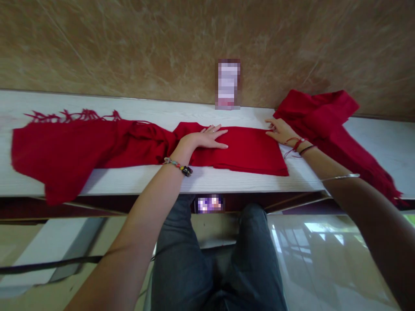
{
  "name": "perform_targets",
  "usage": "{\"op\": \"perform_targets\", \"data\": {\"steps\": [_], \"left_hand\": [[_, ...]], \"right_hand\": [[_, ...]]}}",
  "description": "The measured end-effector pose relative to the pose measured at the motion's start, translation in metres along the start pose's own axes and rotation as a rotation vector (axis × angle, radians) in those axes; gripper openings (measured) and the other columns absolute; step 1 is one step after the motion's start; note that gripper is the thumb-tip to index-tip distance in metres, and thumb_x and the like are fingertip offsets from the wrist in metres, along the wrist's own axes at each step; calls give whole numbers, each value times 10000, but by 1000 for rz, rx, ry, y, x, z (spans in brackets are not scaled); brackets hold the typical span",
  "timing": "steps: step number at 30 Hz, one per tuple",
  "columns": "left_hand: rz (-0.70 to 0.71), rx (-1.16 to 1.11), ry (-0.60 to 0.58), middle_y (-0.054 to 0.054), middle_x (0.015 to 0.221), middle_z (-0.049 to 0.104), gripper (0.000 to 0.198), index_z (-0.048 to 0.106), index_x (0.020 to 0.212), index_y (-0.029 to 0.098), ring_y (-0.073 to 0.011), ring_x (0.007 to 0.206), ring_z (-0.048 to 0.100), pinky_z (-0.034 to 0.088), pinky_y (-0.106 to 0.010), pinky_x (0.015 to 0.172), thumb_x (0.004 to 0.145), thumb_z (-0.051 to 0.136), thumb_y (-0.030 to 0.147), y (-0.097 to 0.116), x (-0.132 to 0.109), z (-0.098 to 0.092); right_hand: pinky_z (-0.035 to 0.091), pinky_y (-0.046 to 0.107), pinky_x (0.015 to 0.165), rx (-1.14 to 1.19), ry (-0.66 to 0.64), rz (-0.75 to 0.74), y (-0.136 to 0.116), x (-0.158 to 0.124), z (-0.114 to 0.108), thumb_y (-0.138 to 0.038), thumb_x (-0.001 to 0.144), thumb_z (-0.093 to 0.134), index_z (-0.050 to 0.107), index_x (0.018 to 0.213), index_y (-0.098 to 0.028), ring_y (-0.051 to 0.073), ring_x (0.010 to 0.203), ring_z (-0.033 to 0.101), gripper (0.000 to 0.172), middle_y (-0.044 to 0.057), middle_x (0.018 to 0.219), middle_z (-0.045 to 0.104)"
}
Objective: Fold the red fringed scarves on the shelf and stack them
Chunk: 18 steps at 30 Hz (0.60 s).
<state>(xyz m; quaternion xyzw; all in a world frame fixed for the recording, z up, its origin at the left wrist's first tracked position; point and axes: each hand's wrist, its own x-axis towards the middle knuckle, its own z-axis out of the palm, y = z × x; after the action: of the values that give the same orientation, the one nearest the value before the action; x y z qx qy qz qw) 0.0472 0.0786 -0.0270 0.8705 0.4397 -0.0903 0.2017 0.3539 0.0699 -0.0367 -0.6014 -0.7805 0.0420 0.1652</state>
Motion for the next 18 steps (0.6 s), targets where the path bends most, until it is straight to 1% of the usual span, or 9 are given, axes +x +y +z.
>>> {"op": "perform_targets", "data": {"steps": [3,4,6,9,11,13,15,17,18], "left_hand": [[-8,2,1,8,1545,-91,904,89,1478,268,-273,1409,-54,30,-408,1130,733,381,690,3,-1,0],[-7,4,10,7,1545,-91,895,89,1478,265,-273,1409,-57,29,-412,1130,740,386,677,5,-2,0],[17,14,63,16,1544,-98,856,97,1478,265,-269,1406,-83,15,-419,1129,764,389,638,10,-2,0],[119,28,129,54,1541,-107,782,109,1473,296,-259,1402,-115,-10,-415,1129,804,354,619,22,-1,5],[157,41,94,65,1543,-87,763,122,1469,317,-262,1404,-102,-18,-429,1127,810,328,641,30,0,9],[149,60,49,54,1546,-63,766,135,1466,322,-267,1407,-85,-25,-457,1121,804,319,661,35,1,13],[134,74,43,39,1547,-54,766,142,1467,314,-268,1408,-80,-35,-474,1115,806,312,662,37,1,16],[136,76,46,32,1547,-57,767,139,1468,305,-264,1408,-80,-37,-470,1116,810,310,658,37,1,16],[136,75,45,32,1547,-58,768,135,1469,303,-263,1408,-82,-37,-467,1116,811,310,657,37,1,15]], "right_hand": [[436,445,881,-31,103,75,-8,-13,-4,-250,734,555,476,1260,-125,292,1014,514,546,160,1068,579],[447,442,866,-26,95,134,-12,-20,-5,-260,730,565,460,1275,-129,289,992,527,571,154,1056,583],[468,424,826,-3,23,250,-19,-34,-9,-277,719,586,441,1286,-134,273,926,557,602,133,1006,599],[469,388,807,9,-74,357,-30,-47,-11,-280,724,598,443,1281,-137,253,879,572,595,122,972,615],[468,362,789,15,-77,419,-34,-47,-11,-260,738,582,439,1279,-146,235,843,576,572,115,942,626],[471,342,759,33,-74,475,-35,-41,-10,-259,745,570,428,1281,-146,218,798,579,566,107,903,633],[476,339,736,45,-75,510,-32,-32,-7,-269,735,579,416,1283,-126,214,771,580,590,112,886,634],[486,353,710,56,-75,506,-24,-24,-3,-259,714,589,412,1279,-114,219,749,584,610,108,863,633],[492,362,688,63,-77,463,-18,-20,-1,-253,710,583,414,1273,-113,222,728,586,604,101,838,631]]}}
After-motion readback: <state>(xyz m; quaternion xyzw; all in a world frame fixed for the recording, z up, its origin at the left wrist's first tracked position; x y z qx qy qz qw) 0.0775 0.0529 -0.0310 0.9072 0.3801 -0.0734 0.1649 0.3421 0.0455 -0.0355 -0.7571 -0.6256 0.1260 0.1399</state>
